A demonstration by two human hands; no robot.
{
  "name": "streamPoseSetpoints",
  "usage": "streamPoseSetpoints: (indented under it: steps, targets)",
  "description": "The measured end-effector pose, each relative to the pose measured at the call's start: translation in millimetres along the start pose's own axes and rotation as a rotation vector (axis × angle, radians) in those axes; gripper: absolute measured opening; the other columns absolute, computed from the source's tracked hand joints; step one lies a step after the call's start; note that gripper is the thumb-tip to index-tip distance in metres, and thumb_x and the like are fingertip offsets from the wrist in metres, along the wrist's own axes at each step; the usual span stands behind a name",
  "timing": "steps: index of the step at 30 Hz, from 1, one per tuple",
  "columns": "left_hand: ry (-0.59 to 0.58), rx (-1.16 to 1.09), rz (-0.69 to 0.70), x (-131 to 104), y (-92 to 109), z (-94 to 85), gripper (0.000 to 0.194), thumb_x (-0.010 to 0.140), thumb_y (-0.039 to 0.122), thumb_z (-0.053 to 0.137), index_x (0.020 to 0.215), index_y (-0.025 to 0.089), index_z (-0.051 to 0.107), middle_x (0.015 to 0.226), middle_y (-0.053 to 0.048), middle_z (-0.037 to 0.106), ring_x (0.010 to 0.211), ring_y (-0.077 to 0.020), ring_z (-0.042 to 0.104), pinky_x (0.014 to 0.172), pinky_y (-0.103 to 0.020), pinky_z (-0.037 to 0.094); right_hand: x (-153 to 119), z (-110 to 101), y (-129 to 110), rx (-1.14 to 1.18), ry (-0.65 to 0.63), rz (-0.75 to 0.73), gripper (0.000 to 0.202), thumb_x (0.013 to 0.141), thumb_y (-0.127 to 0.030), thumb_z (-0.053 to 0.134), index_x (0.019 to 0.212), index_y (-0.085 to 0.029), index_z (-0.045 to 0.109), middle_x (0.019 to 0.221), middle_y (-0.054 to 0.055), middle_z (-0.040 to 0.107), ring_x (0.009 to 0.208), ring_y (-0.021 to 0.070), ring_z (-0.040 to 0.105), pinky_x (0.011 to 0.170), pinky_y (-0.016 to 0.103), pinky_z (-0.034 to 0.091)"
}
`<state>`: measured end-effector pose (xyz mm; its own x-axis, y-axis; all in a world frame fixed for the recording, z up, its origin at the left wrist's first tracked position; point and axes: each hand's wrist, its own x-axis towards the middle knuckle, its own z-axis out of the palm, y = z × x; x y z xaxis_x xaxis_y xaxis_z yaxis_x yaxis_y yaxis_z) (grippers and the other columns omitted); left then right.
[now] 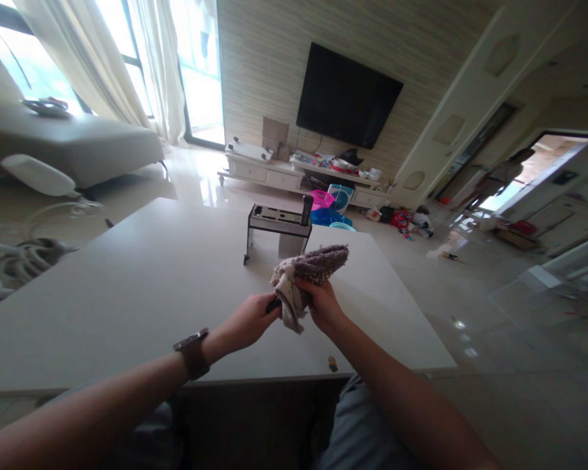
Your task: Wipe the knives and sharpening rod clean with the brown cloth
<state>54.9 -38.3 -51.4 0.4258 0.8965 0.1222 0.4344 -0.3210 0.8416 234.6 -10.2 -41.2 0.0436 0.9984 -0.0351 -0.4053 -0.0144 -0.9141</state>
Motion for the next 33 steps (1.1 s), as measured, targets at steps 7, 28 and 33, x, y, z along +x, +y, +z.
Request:
streamPoseSetpoints:
  steps: [7, 28, 33]
  targets:
    - [-0.016, -0.008, -0.018, 0.2, 0.3, 0.4, 0.031, 0.094, 0.039, 0.052, 0.09, 0.013, 0.069, 0.085, -0.006, 0.074, 0.074, -0.0188, 0.061, 0.066, -0.027, 0.044, 1.0, -1.5, -0.1, 0.005, 0.014, 0.019, 0.039, 0.057, -0.019, 0.088, 0.094, -0.018, 0.076, 0.093, 0.003, 0.079, 0.084, 0.022, 0.07, 0.082, 0.035, 0.054]
    - [-0.015, -0.011, -0.022, 0.3, -1.1, 1.8, 0.033, 0.094, 0.041, 0.053, 0.089, 0.013, 0.069, 0.082, -0.005, 0.073, 0.072, -0.0176, 0.058, 0.065, -0.026, 0.043, 1.9, -2.0, -1.0, 0.002, 0.014, 0.029, 0.037, 0.056, -0.02, 0.088, 0.091, -0.017, 0.076, 0.092, 0.004, 0.079, 0.083, 0.0217, 0.07, 0.081, 0.034, 0.054]
    - [-0.016, -0.006, -0.023, -0.5, -0.5, 1.4, 0.033, 0.094, 0.042, 0.052, 0.088, 0.014, 0.068, 0.082, -0.004, 0.072, 0.071, -0.0176, 0.058, 0.064, -0.026, 0.042, 2.3, -3.4, 0.9, 0.006, 0.022, 0.029, 0.037, 0.056, -0.02, 0.088, 0.092, -0.017, 0.076, 0.092, 0.003, 0.079, 0.082, 0.0211, 0.07, 0.08, 0.034, 0.053]
